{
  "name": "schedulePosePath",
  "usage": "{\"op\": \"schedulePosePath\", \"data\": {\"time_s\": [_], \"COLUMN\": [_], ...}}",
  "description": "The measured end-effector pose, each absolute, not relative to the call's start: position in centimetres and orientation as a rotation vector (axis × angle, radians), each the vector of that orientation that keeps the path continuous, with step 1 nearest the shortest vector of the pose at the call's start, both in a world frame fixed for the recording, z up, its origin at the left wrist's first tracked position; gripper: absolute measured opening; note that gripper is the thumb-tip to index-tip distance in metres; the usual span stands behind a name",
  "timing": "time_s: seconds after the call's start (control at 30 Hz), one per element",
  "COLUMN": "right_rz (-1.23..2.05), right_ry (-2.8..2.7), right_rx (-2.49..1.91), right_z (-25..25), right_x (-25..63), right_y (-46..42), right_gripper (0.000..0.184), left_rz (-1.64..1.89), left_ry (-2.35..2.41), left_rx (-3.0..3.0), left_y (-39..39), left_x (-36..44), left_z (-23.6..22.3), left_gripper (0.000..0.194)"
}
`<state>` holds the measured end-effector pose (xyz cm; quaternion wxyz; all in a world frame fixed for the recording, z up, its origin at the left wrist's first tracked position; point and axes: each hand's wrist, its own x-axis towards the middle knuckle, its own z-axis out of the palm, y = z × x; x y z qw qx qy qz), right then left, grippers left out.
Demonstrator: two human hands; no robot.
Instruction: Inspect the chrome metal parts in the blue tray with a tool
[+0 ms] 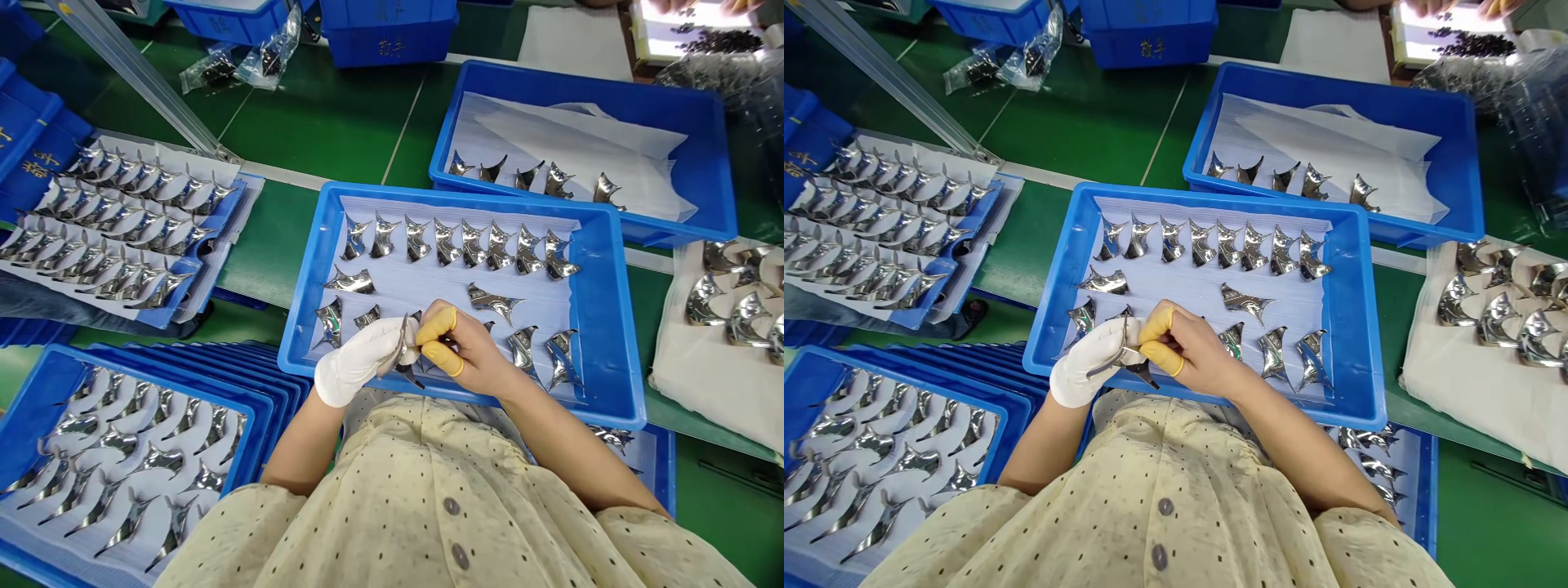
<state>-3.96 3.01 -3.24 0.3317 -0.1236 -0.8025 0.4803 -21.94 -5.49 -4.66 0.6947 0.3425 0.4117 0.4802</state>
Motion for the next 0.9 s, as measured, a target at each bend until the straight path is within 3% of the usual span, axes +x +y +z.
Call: {"op": "schedulePosePath", "data": {"time_s": [0.2, 0.47, 0.67, 0.9], "right_rz": [1.199, 1.519, 1.753, 1.911], "right_ry": [-2.114, -1.911, -1.653, -1.481], "right_rx": [-0.406, -0.518, -0.668, -0.77], "right_z": [-3.4, -4.1, -4.0, -4.1], "right_x": [-4.0, -3.8, -4.1, -4.0], "right_y": [3.0, 2.9, 2.6, 2.2], "right_gripper": [0.019, 0.028, 0.038, 0.047], "left_rz": [1.08, 1.296, 1.356, 1.386], "left_ry": [0.957, 1.03, 1.388, 1.57], "left_rx": [0.779, 0.916, 1.363, 1.9], "left_y": [-5.5, -5.1, -5.5, -5.1], "left_x": [-22.0, -21.8, -23.2, -23.9], "left_z": [-4.6, -4.8, -4.8, -4.3], "left_gripper": [0.059, 0.053, 0.039, 0.037]}}
